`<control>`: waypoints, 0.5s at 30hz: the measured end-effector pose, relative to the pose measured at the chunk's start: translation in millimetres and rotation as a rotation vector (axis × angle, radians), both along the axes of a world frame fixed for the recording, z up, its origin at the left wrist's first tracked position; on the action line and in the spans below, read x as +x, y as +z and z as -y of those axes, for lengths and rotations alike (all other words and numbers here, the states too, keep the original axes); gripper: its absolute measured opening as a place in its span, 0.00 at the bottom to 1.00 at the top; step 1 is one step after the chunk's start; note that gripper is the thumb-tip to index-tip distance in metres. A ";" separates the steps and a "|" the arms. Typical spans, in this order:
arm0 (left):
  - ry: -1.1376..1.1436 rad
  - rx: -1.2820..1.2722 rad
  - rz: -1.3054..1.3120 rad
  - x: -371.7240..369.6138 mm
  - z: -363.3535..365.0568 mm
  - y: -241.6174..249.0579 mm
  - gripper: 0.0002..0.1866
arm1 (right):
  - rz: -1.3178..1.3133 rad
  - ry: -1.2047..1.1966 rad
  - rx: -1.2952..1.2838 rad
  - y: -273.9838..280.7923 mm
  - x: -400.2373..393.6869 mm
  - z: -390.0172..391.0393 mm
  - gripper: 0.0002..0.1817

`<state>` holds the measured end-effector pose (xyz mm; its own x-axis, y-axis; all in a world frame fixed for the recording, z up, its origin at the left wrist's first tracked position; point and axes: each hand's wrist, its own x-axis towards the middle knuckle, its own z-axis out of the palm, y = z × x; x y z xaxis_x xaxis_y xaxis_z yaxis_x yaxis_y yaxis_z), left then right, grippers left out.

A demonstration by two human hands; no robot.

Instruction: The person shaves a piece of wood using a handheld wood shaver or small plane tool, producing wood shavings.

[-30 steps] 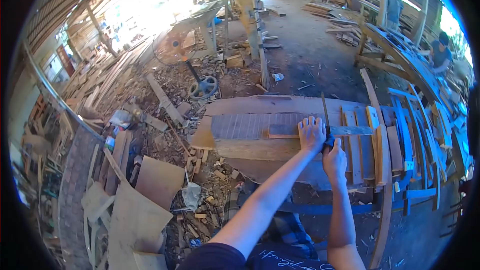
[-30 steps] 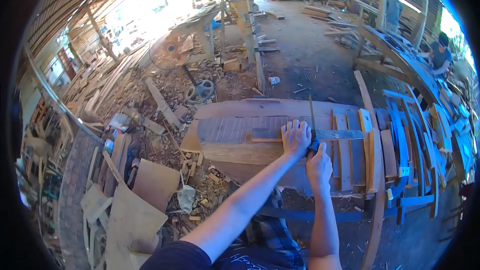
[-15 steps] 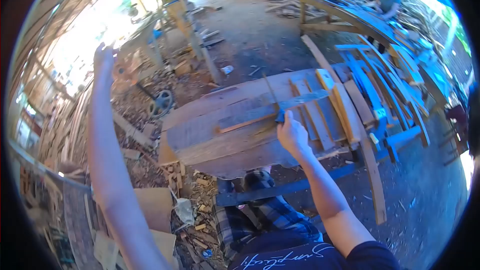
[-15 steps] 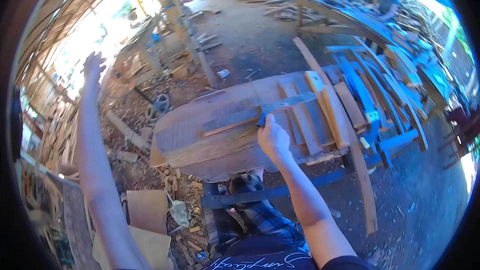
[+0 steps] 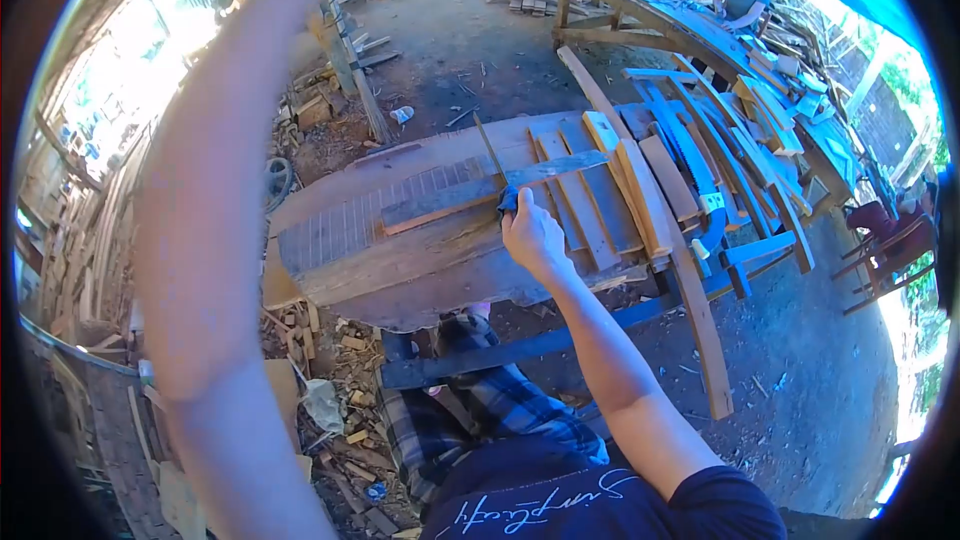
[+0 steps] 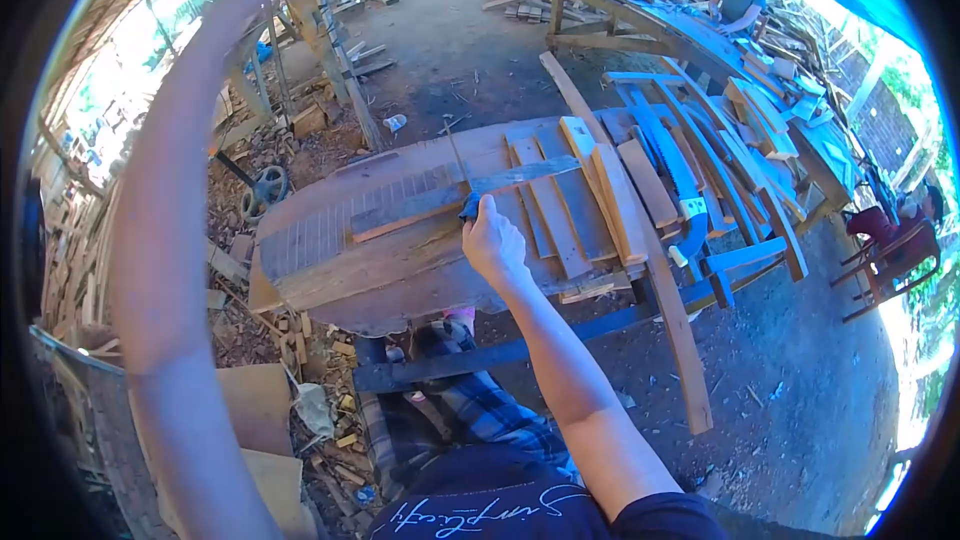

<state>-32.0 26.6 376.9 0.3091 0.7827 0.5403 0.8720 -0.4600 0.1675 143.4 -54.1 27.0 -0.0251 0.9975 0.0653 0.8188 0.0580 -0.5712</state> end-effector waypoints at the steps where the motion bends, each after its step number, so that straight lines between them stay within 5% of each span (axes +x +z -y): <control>1: -0.110 0.002 -0.076 -3.4 -13.4 -52.1 0.18 | -0.004 -0.003 0.010 0.8 -0.4 -0.6 0.17; 2: -0.001 -0.297 -0.104 6.3 -3.7 -89.4 0.15 | -0.009 -0.007 0.012 0.8 -0.8 0.1 0.17; 5: 0.178 -0.241 -0.079 16.7 15.0 -231.3 0.13 | -0.004 -0.008 0.025 2.1 1.4 0.6 0.17; 6: 0.262 -0.383 -0.074 25.5 22.0 -260.8 0.13 | -0.016 -0.006 0.021 1.9 1.3 0.8 0.16; 8: 0.314 -0.245 0.002 34.5 28.8 -321.8 0.14 | -0.028 -0.007 0.014 -1.1 2.0 -0.8 0.16; 15: 0.414 -0.118 0.168 64.2 11.5 -375.9 0.12 | -0.076 -0.008 0.066 -7.6 1.3 -1.1 0.14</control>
